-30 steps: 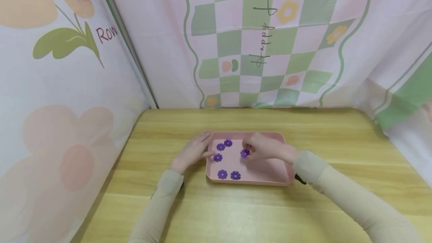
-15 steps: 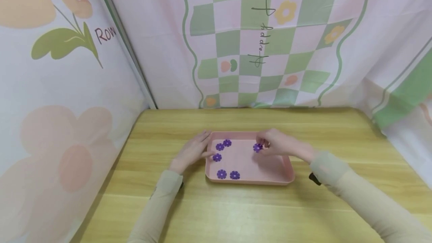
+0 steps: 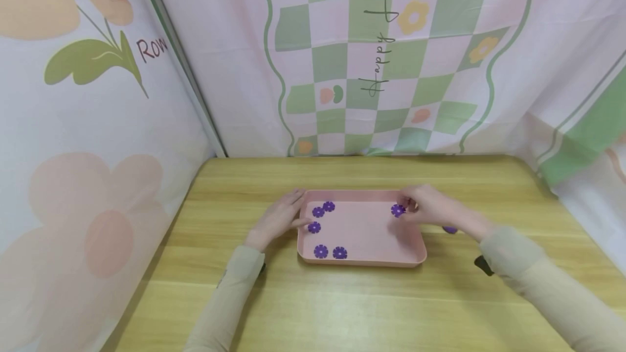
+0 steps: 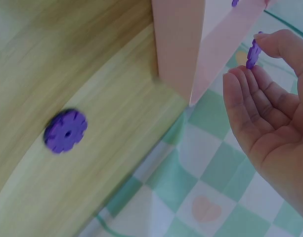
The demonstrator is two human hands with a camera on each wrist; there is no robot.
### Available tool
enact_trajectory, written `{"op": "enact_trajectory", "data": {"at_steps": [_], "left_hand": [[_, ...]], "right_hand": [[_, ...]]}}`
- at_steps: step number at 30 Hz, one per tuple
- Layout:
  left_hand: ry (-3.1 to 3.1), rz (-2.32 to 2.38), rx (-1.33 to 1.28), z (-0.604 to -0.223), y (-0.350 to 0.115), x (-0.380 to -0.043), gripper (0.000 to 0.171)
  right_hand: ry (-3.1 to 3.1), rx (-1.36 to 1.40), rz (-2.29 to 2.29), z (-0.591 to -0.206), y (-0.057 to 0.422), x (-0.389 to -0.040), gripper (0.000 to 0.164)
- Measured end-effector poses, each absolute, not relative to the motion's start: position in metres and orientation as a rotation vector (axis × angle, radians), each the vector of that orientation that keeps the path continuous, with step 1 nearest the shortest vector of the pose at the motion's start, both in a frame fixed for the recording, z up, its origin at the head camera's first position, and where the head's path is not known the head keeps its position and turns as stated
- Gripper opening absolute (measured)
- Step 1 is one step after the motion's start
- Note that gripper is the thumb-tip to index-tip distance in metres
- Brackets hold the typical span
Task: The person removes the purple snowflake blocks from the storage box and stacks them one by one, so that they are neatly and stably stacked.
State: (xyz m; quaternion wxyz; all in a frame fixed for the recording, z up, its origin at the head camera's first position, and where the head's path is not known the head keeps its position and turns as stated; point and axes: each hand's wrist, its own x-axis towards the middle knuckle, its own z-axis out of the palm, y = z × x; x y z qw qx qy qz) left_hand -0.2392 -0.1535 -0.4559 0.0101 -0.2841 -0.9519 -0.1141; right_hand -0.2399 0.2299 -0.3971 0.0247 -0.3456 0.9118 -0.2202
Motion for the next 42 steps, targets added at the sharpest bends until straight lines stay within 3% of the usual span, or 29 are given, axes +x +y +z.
{"op": "enact_trajectory", "data": {"at_steps": [16,42], "left_hand": [[-2.959,-0.35,-0.898,-0.456,-0.154,-0.238,0.08],[-2.907,-0.353,-0.926,-0.456,-0.154,-0.238,0.08]], "right_hand": [[2.923,-1.008,-0.715,-0.397,0.274,-0.232,0.016],[3.014,-0.732,-0.602,-0.43,0.33,-0.224,0.023]]}}
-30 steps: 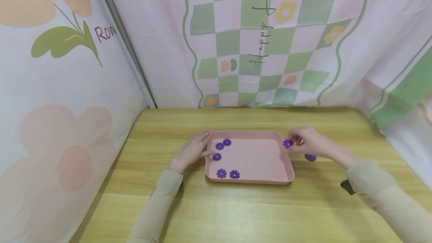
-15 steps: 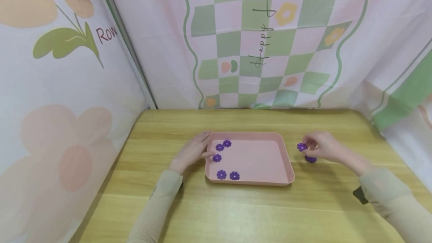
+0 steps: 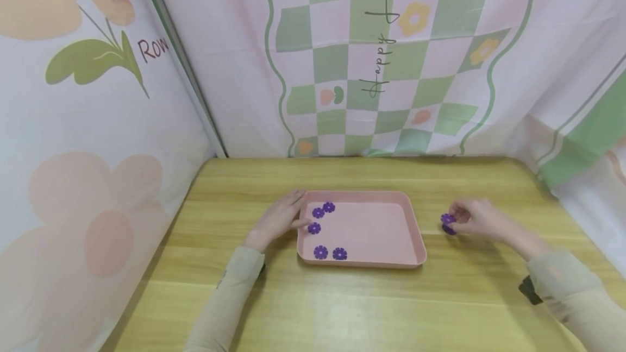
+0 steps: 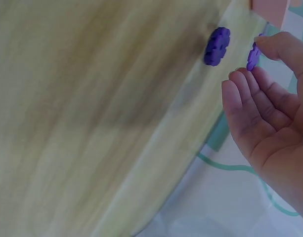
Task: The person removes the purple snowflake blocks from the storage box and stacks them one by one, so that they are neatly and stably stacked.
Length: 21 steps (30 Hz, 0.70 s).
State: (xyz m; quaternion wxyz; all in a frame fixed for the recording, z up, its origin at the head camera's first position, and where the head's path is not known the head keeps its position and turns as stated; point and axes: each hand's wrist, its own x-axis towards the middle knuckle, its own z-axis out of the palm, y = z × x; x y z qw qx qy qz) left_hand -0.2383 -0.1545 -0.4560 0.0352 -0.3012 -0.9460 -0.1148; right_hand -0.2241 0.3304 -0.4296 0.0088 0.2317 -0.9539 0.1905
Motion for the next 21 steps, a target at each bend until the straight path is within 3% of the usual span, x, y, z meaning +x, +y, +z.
{"op": "enact_trajectory", "data": {"at_steps": [21], "left_hand": [[-2.928,-0.375,-0.908,-0.457,-0.154,-0.239,0.08]], "right_hand": [[-3.018,0.682,0.578,-0.447,0.339,-0.222,0.024]]}}
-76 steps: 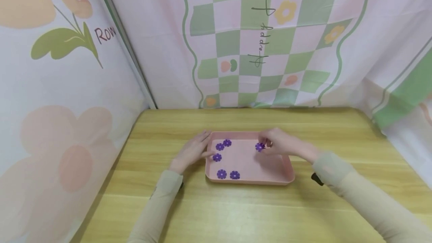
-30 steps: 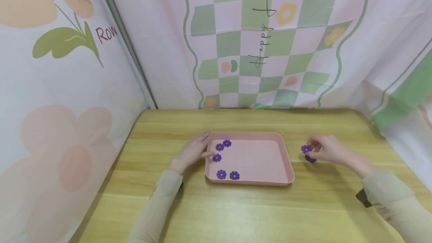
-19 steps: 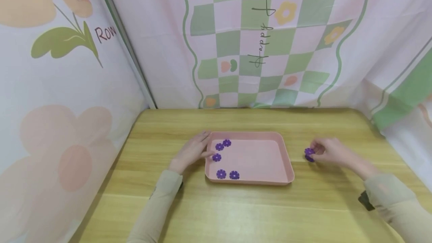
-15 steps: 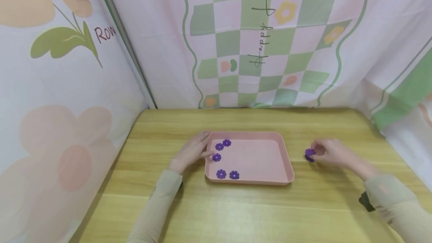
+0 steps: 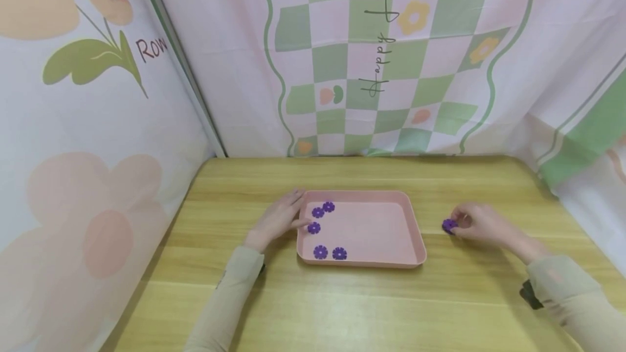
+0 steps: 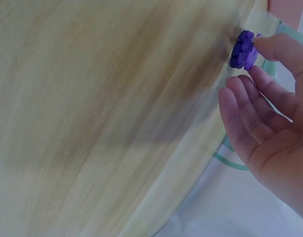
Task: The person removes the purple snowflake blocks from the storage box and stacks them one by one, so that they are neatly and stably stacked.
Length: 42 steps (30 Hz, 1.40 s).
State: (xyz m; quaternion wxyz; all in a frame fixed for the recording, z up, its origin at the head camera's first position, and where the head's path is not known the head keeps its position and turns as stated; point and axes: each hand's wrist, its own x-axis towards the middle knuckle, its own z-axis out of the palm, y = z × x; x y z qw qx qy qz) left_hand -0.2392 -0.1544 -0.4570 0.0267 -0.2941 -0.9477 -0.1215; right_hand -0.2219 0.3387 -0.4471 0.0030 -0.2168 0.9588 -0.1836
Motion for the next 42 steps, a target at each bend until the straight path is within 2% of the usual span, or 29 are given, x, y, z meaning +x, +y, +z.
{"op": "enact_trajectory", "data": {"at_steps": [30,42], "left_hand": [[-2.933,-0.33,-0.904,-0.4573,-0.1549,-0.2396,0.08],[-2.937,-0.318,-0.904,-0.4574,-0.1548,-0.2402,0.08]], "right_hand": [[3.005,-0.693,-0.566,-0.4482,0.3419,-0.2222,0.016],[2.992,-0.691,-0.57,-0.4478,0.3378,-0.2204,0.019]]}}
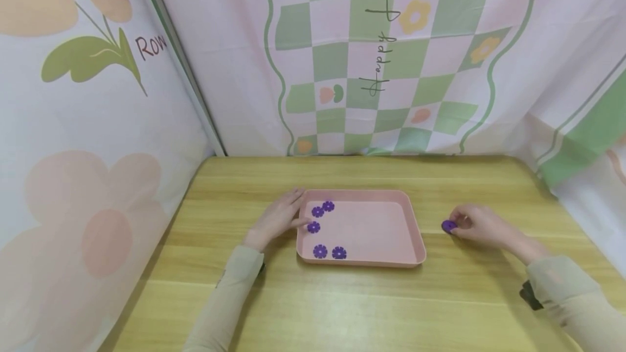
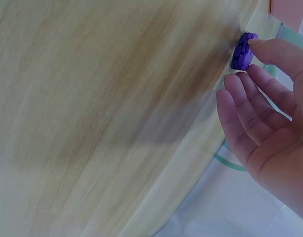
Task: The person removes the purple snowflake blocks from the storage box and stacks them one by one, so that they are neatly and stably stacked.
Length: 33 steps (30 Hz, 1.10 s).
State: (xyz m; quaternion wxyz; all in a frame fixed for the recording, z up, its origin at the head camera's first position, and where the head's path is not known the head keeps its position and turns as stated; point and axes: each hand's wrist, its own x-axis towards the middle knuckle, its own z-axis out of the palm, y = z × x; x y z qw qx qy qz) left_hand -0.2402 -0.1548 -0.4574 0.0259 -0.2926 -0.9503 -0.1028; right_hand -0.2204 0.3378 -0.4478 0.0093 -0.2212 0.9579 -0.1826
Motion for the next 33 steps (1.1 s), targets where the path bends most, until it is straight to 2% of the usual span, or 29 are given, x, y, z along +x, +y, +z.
{"op": "enact_trajectory", "data": {"at_steps": [26,33], "left_hand": [[-2.937,-0.346,-0.907,-0.4573,-0.1551,-0.24,0.081],[-2.93,-0.346,-0.916,-0.4581,-0.1547,-0.2415,0.082]], "right_hand": [[2.997,-0.706,-0.568,-0.4481,0.3404,-0.2178,0.019],[2.981,-0.689,-0.586,-0.4414,0.3413,-0.2207,0.026]]}}
